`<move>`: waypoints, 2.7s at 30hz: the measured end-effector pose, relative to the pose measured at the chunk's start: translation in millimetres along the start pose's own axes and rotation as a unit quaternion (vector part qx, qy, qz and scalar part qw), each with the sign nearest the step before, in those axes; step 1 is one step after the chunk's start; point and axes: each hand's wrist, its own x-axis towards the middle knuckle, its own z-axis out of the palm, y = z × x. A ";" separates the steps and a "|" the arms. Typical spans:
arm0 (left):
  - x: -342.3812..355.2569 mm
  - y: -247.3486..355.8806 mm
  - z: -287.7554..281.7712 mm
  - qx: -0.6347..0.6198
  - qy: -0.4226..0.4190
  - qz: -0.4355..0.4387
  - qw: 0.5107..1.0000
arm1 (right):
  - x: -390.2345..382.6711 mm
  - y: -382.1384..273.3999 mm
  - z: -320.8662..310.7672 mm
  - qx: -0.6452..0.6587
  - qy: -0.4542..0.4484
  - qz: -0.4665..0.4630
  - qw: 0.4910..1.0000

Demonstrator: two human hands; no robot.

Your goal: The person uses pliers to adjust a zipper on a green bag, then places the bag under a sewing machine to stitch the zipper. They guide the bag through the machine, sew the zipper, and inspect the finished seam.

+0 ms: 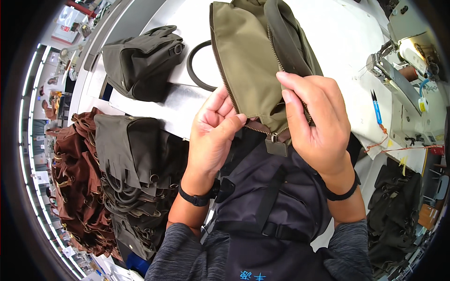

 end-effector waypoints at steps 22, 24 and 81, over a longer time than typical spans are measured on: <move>0.2 -4.3 -3.8 0.213 0.111 0.089 0.967 | -17.0 -3.6 -7.2 0.035 -0.003 0.034 0.999; 1.7 -6.0 -3.0 0.218 0.125 0.082 0.965 | -18.2 -3.4 -7.9 0.038 -0.002 0.034 0.999; 34.4 -7.0 2.9 0.202 0.113 0.047 0.972 | -44.0 -6.5 -17.4 0.097 0.026 0.050 0.994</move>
